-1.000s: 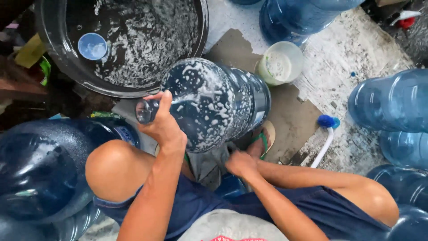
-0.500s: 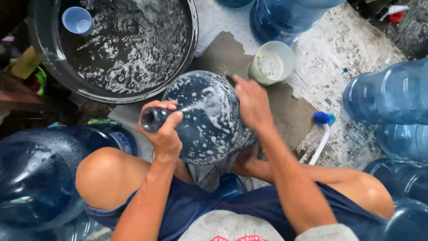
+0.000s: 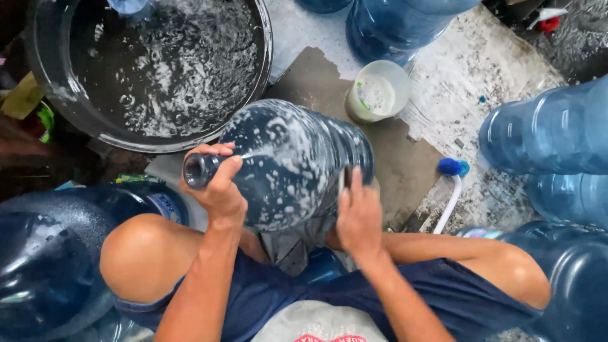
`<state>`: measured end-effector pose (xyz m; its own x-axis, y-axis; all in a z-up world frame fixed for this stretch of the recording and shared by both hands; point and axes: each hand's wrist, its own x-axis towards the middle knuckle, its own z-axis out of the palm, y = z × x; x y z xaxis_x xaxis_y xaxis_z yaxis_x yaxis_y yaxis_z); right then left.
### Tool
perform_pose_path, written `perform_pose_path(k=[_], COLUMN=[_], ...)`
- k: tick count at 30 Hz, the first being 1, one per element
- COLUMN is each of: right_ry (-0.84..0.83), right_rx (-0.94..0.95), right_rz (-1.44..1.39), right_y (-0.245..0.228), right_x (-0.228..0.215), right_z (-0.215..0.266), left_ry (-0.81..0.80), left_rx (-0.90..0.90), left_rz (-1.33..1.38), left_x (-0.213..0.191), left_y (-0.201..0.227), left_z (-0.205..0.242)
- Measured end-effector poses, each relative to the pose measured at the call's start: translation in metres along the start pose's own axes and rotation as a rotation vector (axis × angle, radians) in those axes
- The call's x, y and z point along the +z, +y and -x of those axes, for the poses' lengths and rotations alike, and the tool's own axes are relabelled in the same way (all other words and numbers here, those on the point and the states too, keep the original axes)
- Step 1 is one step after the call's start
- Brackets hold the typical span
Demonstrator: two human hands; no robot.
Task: The person scrubs the exterior of a large blue water dispenser bottle using a small brush and soapy water. They rotate the bottle to clean different sides and dip the brush into a nearby container of soapy water as needed.
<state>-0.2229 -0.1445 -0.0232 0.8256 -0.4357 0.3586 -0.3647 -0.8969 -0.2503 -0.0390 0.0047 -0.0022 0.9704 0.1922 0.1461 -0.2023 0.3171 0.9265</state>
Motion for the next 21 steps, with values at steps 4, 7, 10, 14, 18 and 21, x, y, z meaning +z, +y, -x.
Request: perform_pose_path(k=[4,7,10,14,18,21], right_ry=[-0.178,-0.273,-0.332,-0.178,-0.004,-0.114], right_rx=[0.127,-0.04,-0.049,0.014,0.061,0.09], right_rz=[-0.534,-0.515,-0.544,-0.2,-0.088,-0.194], right_y=[0.041,0.058,0.042,-0.006,-0.013,0.012], right_x=[0.019,0.054,0.043,0.001,-0.001,-0.012], right_z=[-0.08,-0.107,-0.109,-0.031,0.025,-0.029], left_ry=[-0.057,-0.079,-0.018,0.071,0.021,-0.085], left_rx=[-0.001,0.007,0.001,-0.015,-0.042,-0.026], left_rz=[-0.017,-0.071,-0.033,0.02,0.036,0.058], left_x=[0.005,0.0,-0.01,-0.018,-0.004,-0.002], left_y=[0.004,0.01,-0.002,-0.013,-0.001,-0.001], left_z=[0.001,0.005,-0.002,-0.013,-0.005,-0.003])
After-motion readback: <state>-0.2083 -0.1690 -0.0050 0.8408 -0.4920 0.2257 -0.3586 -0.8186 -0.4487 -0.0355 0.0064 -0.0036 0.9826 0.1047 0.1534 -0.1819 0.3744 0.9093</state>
